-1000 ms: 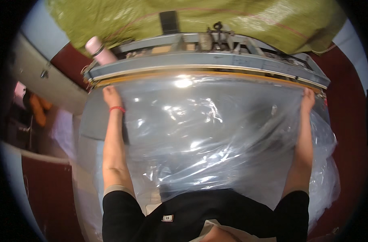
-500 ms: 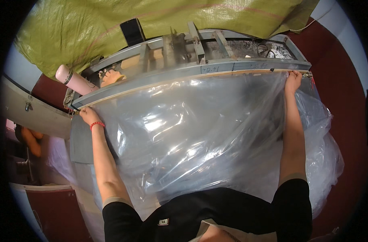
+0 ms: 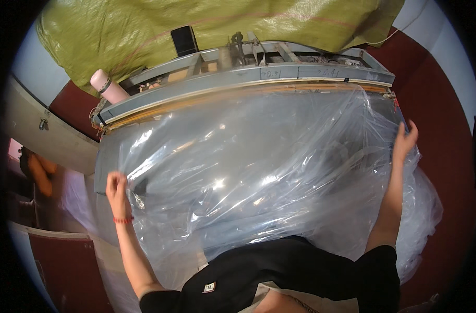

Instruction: Operating a heat sealing machine to package or process plastic sheets.

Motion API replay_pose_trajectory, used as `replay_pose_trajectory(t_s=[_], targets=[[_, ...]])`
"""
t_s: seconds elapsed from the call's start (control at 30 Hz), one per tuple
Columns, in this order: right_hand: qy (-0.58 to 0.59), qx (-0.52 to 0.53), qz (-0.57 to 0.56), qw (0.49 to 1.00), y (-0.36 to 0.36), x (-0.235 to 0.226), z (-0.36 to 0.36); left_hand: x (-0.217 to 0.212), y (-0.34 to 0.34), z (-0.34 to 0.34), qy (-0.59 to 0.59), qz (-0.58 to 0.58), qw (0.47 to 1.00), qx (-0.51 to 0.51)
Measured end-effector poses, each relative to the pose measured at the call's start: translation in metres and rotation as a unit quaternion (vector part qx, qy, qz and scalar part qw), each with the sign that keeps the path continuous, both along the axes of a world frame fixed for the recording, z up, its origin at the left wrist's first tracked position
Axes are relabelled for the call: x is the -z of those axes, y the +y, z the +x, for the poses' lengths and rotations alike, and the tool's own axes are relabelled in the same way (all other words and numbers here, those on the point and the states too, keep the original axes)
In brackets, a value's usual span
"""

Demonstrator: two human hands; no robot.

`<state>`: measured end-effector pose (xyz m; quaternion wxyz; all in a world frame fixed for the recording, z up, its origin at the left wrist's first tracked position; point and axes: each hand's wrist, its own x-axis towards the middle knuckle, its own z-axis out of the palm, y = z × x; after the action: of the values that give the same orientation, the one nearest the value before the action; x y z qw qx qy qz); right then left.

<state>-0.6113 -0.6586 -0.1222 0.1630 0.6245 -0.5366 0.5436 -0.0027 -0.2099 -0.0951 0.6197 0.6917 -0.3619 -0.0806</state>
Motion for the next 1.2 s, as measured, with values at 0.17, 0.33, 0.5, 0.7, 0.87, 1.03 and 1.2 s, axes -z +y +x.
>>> replay_pose_trajectory(t_s=[0.17,0.33,0.5,0.7,0.87,1.03,1.2], targets=[[0.036,0.32,0.127,0.938,0.018,0.061,-0.097,0.081,0.116,-0.016,-0.397,0.239,0.818,-0.342],[-0.442,-0.045,0.294,0.846,-0.011,0.117,-0.161,0.067,0.047,-0.17,-0.136,0.198,0.945,0.223],[-0.394,-0.191,0.183,0.88,0.01,0.008,0.002,0.127,0.03,-0.184,0.052,0.253,0.852,0.456],[-0.176,-0.486,0.229,0.825,0.044,-0.1,0.15,0.055,0.085,-0.036,0.264,-0.021,0.963,-0.049],[-0.023,-0.662,0.299,0.687,0.121,-0.148,0.263,0.076,0.251,0.151,-0.069,0.177,0.862,-0.471],[-0.002,-0.677,0.315,0.665,0.138,-0.157,0.282,-0.081,0.02,-0.012,-0.169,0.022,0.975,-0.146],[0.001,-0.68,0.331,0.654,0.15,-0.177,0.284,-0.135,-0.106,-0.125,-0.403,-0.038,0.909,0.102]])
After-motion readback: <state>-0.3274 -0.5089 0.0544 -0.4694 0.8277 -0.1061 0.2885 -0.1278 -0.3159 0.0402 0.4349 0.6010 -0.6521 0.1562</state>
